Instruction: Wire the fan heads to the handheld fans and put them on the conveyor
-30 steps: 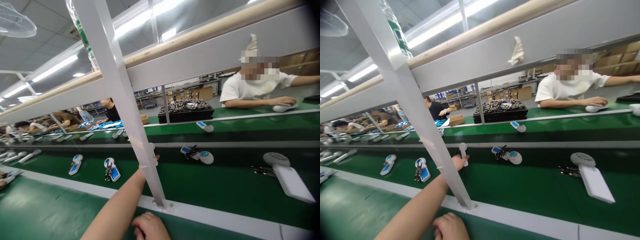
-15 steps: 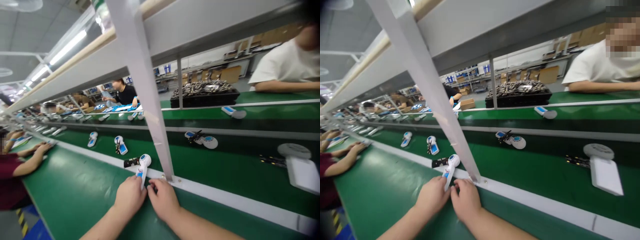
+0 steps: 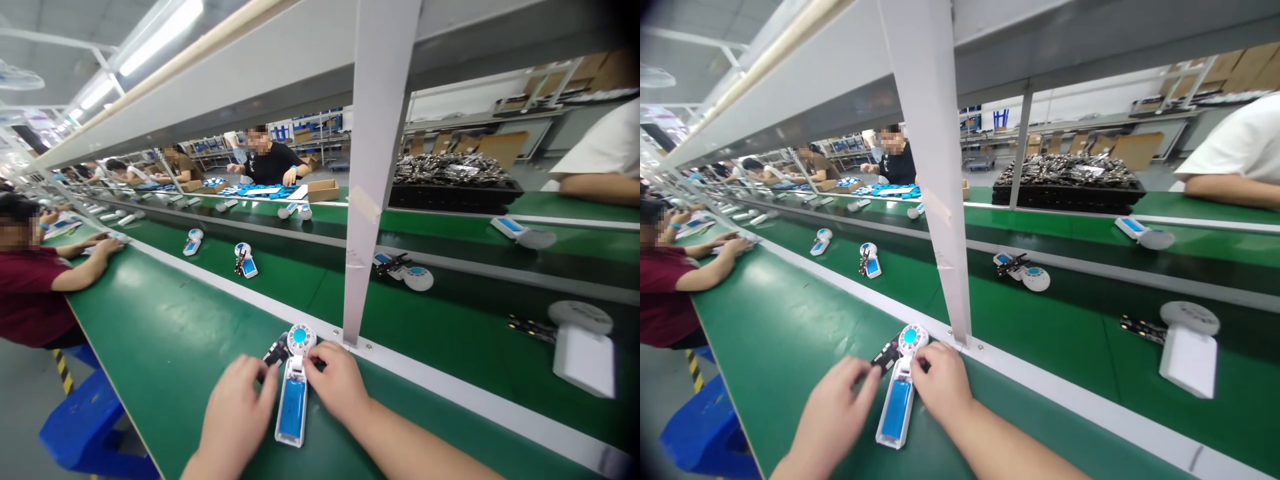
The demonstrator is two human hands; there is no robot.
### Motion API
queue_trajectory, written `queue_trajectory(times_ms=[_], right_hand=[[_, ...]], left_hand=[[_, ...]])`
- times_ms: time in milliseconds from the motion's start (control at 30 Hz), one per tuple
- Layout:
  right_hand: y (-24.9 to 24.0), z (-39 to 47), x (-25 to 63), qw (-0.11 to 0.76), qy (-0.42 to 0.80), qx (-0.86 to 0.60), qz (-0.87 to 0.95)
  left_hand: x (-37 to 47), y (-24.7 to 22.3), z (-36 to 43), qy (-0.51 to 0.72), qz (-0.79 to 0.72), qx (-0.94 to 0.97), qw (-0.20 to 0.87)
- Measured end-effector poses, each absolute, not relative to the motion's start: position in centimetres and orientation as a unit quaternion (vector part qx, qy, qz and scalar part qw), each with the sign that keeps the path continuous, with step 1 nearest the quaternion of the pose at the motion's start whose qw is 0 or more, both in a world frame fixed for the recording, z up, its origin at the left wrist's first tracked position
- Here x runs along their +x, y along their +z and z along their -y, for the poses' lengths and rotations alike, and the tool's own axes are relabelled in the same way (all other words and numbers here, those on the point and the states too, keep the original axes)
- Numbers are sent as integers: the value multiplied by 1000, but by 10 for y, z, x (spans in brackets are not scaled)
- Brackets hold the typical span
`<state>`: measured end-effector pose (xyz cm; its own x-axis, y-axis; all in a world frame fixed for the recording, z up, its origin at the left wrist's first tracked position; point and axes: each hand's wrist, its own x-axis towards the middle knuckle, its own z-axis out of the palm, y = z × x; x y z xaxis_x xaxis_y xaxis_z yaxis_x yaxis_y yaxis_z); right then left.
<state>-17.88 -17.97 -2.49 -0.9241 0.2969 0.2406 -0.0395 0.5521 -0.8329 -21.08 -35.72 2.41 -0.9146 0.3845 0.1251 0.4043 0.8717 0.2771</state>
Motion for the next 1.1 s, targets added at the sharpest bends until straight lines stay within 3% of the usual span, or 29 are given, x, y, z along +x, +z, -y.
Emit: queue_trajectory(times_ms=[267, 467, 567, 767, 1100], right_hand=[[-22, 179, -175, 184, 555, 1, 811], [-20, 185, -175, 157, 596, -5, 787], [-21, 188, -176, 153, 633, -38, 758], [-20, 192, -169, 169, 522, 31, 835], [-22, 192, -166, 175, 461, 36, 869]], left_hand=[[-260, -4, 351, -299, 936, -167, -83], [-235, -7, 358, -440, 886, -121, -88], [-218, -10, 358, -513, 852, -99, -30], [-202, -20, 352, -420, 871, -229, 111], [-205, -20, 350, -388, 832, -361, 163]])
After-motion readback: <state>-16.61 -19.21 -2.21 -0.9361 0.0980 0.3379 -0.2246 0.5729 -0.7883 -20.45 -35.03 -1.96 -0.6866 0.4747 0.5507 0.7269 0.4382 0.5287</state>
